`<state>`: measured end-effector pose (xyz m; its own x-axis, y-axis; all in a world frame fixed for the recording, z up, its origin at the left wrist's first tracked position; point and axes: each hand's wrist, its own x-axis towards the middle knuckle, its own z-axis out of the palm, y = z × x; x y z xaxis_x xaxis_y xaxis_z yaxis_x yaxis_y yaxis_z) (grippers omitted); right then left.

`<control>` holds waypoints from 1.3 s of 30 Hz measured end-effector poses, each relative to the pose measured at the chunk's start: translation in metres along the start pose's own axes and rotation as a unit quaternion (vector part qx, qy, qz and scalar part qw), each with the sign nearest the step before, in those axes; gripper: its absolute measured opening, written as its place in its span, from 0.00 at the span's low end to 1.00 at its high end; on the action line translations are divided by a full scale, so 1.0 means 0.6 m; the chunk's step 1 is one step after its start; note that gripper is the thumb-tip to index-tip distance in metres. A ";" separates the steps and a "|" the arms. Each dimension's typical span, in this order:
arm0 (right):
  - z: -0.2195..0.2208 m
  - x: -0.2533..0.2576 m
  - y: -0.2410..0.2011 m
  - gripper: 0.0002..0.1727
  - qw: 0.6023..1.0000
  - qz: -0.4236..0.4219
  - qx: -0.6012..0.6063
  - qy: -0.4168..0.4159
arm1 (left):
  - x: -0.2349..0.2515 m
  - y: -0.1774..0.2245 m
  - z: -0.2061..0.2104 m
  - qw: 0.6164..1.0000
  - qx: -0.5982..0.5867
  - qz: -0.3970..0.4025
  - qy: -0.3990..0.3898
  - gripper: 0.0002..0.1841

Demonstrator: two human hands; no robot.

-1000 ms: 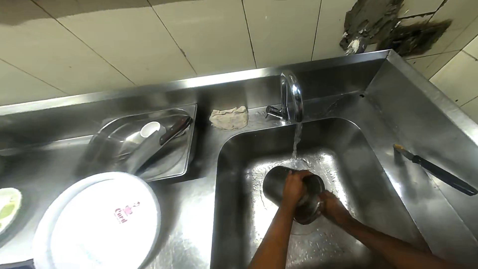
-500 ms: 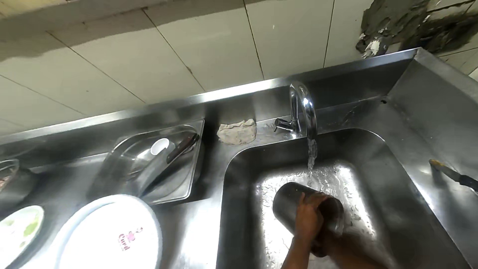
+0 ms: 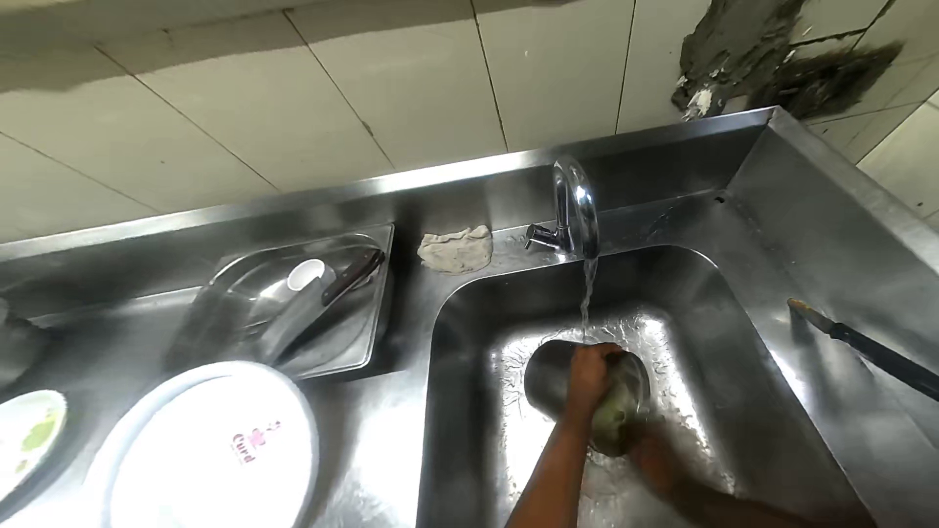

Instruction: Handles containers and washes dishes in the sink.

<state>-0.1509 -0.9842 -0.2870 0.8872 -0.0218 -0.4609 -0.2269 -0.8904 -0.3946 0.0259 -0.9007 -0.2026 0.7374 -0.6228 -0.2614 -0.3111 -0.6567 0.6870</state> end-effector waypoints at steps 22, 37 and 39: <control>-0.010 0.018 -0.037 0.32 0.997 0.054 0.000 -0.051 | -0.014 -0.041 0.010 1.000 -0.001 0.019 -0.013 0.24; -0.105 0.171 -0.054 0.27 0.961 0.151 0.232 -0.029 | -0.026 -0.052 0.024 0.999 0.012 0.019 0.027 0.26; -0.105 0.133 -0.097 0.26 0.942 0.175 0.286 0.020 | -0.021 -0.055 0.027 0.999 0.011 0.024 0.031 0.27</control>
<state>-0.0414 -0.9631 -0.2507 0.7298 -0.2952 -0.6166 -0.6772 -0.4358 -0.5928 0.0170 -0.8781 -0.2331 0.7562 -0.6274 -0.1858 -0.3604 -0.6363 0.6820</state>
